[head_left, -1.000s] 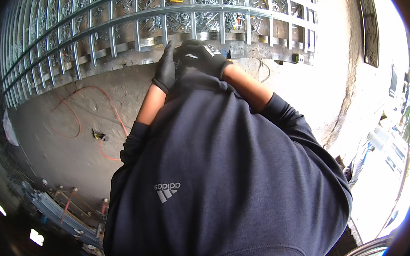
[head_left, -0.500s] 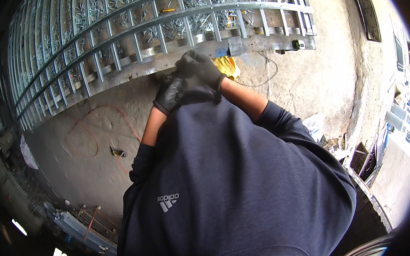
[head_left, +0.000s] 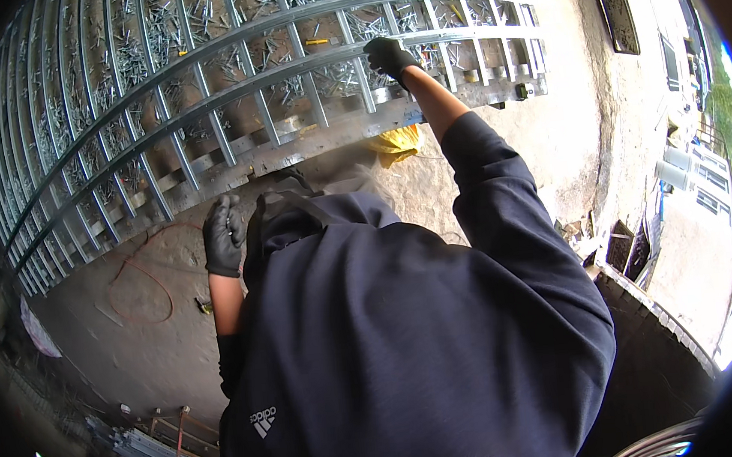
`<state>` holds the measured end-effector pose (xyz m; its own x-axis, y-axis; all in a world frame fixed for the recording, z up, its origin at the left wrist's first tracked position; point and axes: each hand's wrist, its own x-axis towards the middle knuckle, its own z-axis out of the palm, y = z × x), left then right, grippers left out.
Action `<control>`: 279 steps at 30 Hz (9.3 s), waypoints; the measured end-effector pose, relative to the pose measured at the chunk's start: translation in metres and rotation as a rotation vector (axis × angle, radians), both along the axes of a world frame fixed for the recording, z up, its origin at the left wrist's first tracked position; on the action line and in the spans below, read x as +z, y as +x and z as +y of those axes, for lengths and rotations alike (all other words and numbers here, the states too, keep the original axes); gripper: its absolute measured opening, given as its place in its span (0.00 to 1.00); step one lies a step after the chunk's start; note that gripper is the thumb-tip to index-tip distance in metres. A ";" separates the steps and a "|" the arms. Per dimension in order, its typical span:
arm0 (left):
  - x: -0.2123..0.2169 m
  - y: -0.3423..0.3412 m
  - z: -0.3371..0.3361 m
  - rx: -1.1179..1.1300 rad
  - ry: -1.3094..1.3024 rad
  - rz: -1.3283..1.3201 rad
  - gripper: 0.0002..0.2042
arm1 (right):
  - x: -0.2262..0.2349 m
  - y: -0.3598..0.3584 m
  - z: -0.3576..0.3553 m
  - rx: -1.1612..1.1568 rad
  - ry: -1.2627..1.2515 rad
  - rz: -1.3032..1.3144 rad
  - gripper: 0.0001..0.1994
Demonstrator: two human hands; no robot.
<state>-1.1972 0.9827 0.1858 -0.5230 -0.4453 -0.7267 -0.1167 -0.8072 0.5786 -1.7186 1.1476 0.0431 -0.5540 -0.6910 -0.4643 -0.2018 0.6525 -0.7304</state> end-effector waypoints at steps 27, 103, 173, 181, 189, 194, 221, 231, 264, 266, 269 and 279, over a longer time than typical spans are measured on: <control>0.009 -0.058 -0.020 0.208 -0.002 0.024 0.15 | 0.037 0.001 -0.080 1.128 0.293 0.686 0.18; 0.025 -0.001 -0.059 0.135 -0.142 -0.038 0.20 | 0.064 0.071 -0.187 0.932 0.587 0.485 0.20; 0.000 0.018 -0.084 0.014 0.120 0.213 0.08 | 0.014 0.185 -0.181 -0.438 -0.252 -1.070 0.08; 0.004 0.047 -0.094 0.213 0.099 0.208 0.16 | -0.055 0.134 -0.193 0.276 -0.047 -0.418 0.11; 0.001 0.064 -0.099 0.263 0.096 0.197 0.18 | -0.046 0.142 -0.218 0.623 0.054 0.507 0.18; 0.001 0.072 -0.105 0.261 0.106 0.188 0.17 | 0.029 0.159 -0.223 0.689 0.184 0.542 0.18; -0.032 0.159 -0.171 0.137 0.217 0.330 0.13 | 0.059 0.309 -0.251 0.519 -0.142 0.346 0.20; -0.020 0.111 -0.175 -0.046 0.155 0.300 0.11 | 0.075 0.413 -0.248 0.877 -0.367 0.063 0.14; 0.038 0.099 -0.131 0.330 0.425 0.235 0.17 | 0.025 0.262 -0.317 1.412 0.083 0.813 0.13; 0.036 0.100 -0.140 0.371 0.363 0.094 0.17 | 0.015 0.267 -0.321 1.295 0.164 0.790 0.13; 0.030 0.105 -0.162 0.267 0.377 0.148 0.30 | 0.016 0.270 -0.334 1.212 0.320 0.740 0.15; 0.017 0.155 -0.248 -0.134 0.363 0.171 0.46 | 0.119 0.423 -0.358 1.065 -0.385 0.222 0.19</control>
